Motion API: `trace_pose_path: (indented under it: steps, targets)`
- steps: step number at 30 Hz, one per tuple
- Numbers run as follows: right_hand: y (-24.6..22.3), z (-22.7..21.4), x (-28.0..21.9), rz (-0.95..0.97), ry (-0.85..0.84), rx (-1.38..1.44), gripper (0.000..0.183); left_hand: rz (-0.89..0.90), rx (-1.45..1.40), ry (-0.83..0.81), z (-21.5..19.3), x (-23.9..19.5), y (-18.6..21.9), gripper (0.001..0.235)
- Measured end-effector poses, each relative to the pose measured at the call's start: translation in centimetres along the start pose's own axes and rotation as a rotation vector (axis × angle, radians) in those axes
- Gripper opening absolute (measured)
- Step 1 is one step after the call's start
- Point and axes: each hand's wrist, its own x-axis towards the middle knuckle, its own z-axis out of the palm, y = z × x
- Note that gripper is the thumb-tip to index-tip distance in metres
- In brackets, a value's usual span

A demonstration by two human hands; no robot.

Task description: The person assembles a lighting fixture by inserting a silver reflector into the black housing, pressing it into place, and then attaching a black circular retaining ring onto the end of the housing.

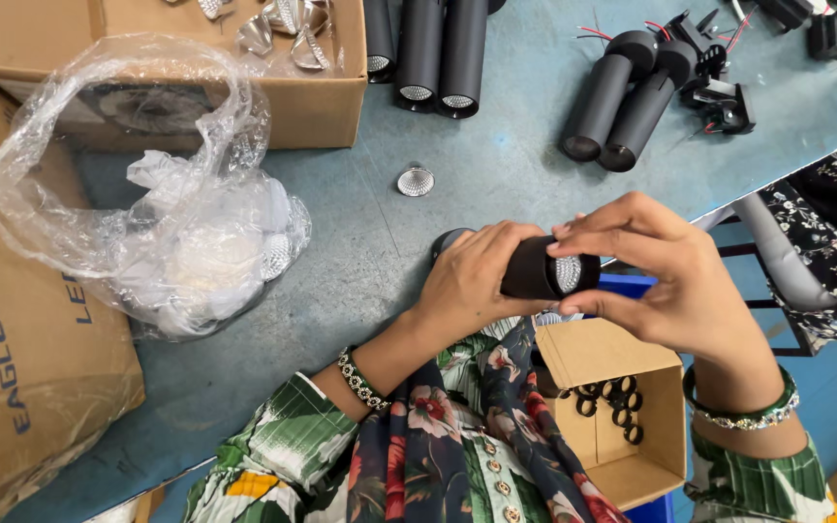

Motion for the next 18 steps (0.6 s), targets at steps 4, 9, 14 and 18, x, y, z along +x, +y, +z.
trace_pose_path:
  steps: [4, 9, 14, 18]
  targets:
    - [0.1, 0.0, -0.1, -0.046, 0.029, 0.018, 0.048, 0.016, -0.012, 0.024, 0.1, 0.1, 0.1, 0.069]
    - [-0.4, 0.1, 0.4, -0.019, 0.007, -0.06, 0.051, -0.017, -0.008, 0.003, -0.2, 0.0, -0.2, 0.071]
    - [-0.9, 0.0, 1.1, -0.023, -0.034, -0.092, 0.05, -0.04, -0.016, 0.002, -0.3, -0.2, -0.5, 0.072]
    - [-0.6, 0.0, 1.4, -0.057, -0.053, -0.053, 0.05, -0.055, -0.043, 0.006, -0.6, 0.0, -0.4, 0.071]
